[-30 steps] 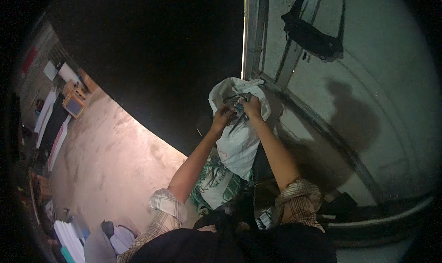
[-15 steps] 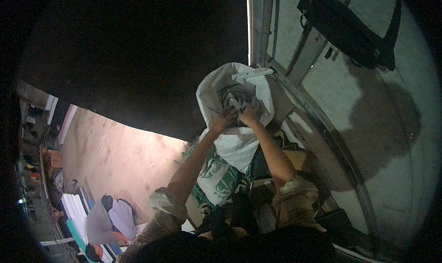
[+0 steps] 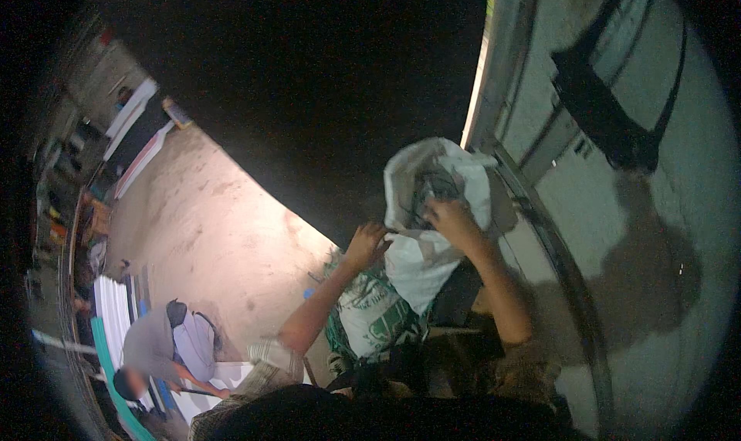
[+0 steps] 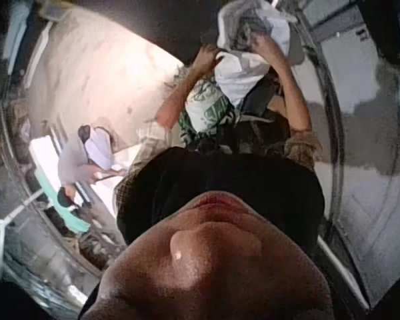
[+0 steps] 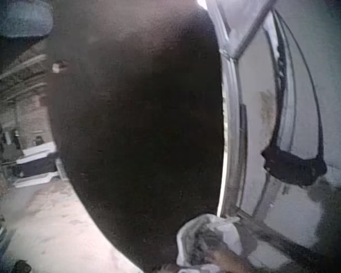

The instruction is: The person sweeps the floor of a cluttered workshop using a broom, gathering debris into a pile. They then pick up the debris by hand and place it into a white sack. The person also handles a stack of white rectangular boards, moving them from the floor to a storage area.

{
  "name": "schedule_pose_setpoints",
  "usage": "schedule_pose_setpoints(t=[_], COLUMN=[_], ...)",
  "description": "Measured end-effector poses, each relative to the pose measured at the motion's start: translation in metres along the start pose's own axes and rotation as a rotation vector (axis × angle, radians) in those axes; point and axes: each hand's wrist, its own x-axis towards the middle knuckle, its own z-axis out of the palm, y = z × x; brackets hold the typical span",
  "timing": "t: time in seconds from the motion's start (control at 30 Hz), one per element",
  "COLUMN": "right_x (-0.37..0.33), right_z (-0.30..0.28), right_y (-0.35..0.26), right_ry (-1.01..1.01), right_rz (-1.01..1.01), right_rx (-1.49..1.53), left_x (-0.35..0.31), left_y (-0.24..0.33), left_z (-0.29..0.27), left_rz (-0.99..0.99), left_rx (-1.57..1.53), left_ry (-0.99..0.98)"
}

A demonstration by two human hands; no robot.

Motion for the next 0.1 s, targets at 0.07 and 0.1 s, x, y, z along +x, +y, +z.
schedule_pose_setpoints(t=[0.07,0.1], right_x=[0.007,0.019], right_z=[-0.063,-0.059], right_y=[-0.109,-0.135], right_ry=[0.449,0.441], right_rz=[-0.305,-0.373], right_rx=[0.228,0.248], left_x=[-0.076,-0.119], left_y=[-0.043,-0.061], left_z=[-0.008,-0.019], left_rz=[-0.224,-0.277], left_rx=[-0.166,-0.132], left_ry=[0.17,0.137])
